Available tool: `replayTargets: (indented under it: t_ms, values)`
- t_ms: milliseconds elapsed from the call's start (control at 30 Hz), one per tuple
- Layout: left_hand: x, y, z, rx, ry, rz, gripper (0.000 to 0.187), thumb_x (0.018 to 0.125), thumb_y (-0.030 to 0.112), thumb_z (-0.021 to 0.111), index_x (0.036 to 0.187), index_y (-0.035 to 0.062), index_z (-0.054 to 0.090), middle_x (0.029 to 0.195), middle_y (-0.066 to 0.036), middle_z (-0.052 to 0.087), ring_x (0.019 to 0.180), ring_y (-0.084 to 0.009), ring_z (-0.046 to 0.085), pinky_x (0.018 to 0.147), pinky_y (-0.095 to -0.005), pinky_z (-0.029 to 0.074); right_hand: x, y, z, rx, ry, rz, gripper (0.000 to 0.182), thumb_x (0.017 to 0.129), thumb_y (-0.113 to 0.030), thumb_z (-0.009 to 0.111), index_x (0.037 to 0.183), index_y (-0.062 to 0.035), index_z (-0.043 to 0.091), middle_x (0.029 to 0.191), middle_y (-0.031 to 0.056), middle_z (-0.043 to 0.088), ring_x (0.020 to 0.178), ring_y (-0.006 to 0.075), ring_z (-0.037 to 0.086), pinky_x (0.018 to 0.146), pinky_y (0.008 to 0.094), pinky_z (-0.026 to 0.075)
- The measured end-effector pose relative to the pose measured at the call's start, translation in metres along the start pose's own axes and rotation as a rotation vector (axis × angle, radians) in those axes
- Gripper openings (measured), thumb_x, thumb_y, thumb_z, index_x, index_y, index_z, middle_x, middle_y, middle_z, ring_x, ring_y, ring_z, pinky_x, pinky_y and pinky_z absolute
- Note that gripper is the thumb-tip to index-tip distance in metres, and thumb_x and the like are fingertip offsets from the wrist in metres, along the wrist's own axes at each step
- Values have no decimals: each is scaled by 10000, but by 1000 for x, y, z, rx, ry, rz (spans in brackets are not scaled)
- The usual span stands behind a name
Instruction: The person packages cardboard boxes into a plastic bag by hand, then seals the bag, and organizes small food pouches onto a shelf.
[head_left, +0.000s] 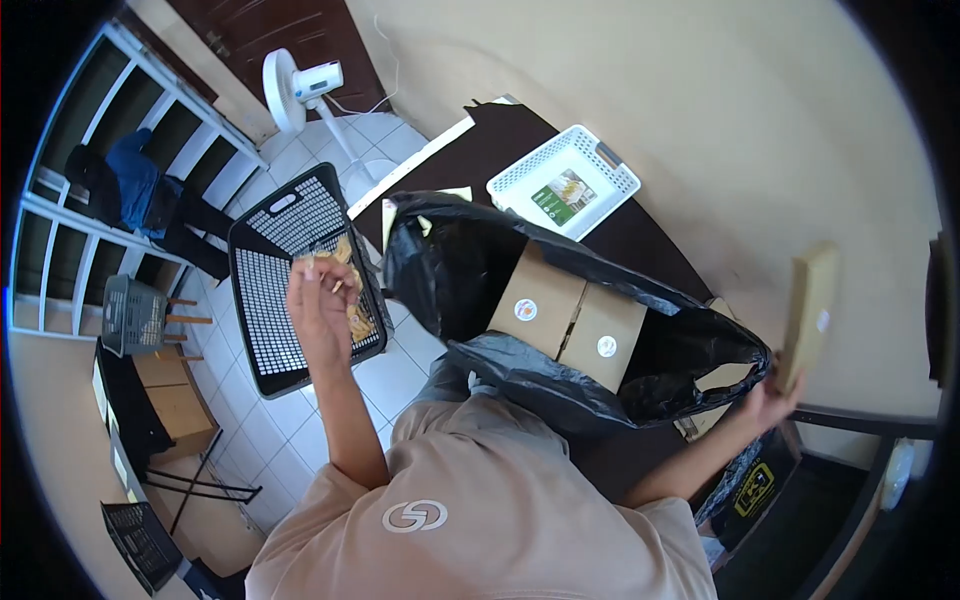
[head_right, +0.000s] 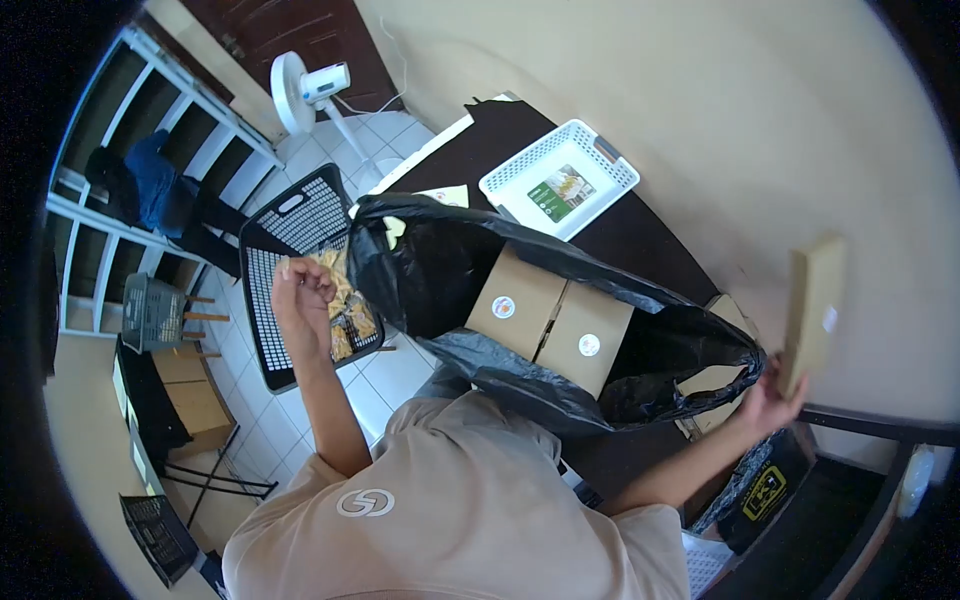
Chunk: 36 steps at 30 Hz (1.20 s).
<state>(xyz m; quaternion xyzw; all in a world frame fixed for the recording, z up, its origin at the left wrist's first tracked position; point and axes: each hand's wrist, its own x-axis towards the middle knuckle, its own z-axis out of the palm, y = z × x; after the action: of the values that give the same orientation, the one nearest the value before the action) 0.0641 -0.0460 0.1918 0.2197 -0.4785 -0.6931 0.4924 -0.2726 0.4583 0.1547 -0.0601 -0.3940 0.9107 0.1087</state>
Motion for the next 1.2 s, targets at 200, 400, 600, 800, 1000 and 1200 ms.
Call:
replayTargets:
  t_ms: [200, 400, 600, 800, 1000, 1200]
  values:
    - [-25, 2, -9, -70, -126, -14, 262, 1009, 268, 453, 912, 30, 505, 777, -96, 576, 640, -136, 539, 493, -231, 395, -114, -58, 63, 286, -490, 20, 408, 895, -189, 563, 1221, 46, 494, 1168, 158, 541, 1014, 257, 507, 783, 340, 454]
    - [-50, 14, -33, -136, -330, -94, 397, 999, 422, 433, 989, 31, 502, 851, -119, 602, 748, -155, 588, 587, -272, 458, -228, 7, 112, -215, -730, 173, 666, 758, -144, 603, 1345, 88, 390, 1244, 248, 527, 1170, 358, 535, 1030, 482, 413]
    - [-43, 41, -77, 259, -147, 142, 306, 953, 277, 553, 1085, 1, 558, 1072, -119, 599, 949, -189, 574, 844, -317, 456, -314, 73, 191, -631, -962, 410, 316, 751, -96, 740, 989, 10, 560, 927, 57, 630, 868, 111, 572, 798, 261, 437]
    - [-41, 90, -86, 762, -698, 11, 502, 812, 242, 734, 1213, -11, 571, 1162, -164, 621, 1086, -204, 595, 916, -339, 466, -358, 99, 204, -674, -1121, 513, 268, 813, -91, 721, 1007, 36, 586, 875, 57, 644, 795, 94, 583, 735, 226, 445]
    - [-58, 106, -121, 928, -874, -370, 303, 896, 263, 648, 996, -23, 636, 756, -154, 650, 689, -214, 659, 623, -331, 483, -413, 107, 207, -728, -1083, 451, 329, 824, -109, 720, 1088, 54, 609, 932, 73, 668, 834, 102, 598, 772, 241, 456]
    - [-101, 101, -167, 815, -752, -306, 461, 952, 412, 525, 837, -22, 630, 640, -194, 608, 629, -336, 638, 582, -384, 460, -464, 111, 188, -782, -971, 497, 311, 825, -144, 712, 1052, 55, 637, 904, 62, 662, 830, 99, 589, 767, 234, 449]
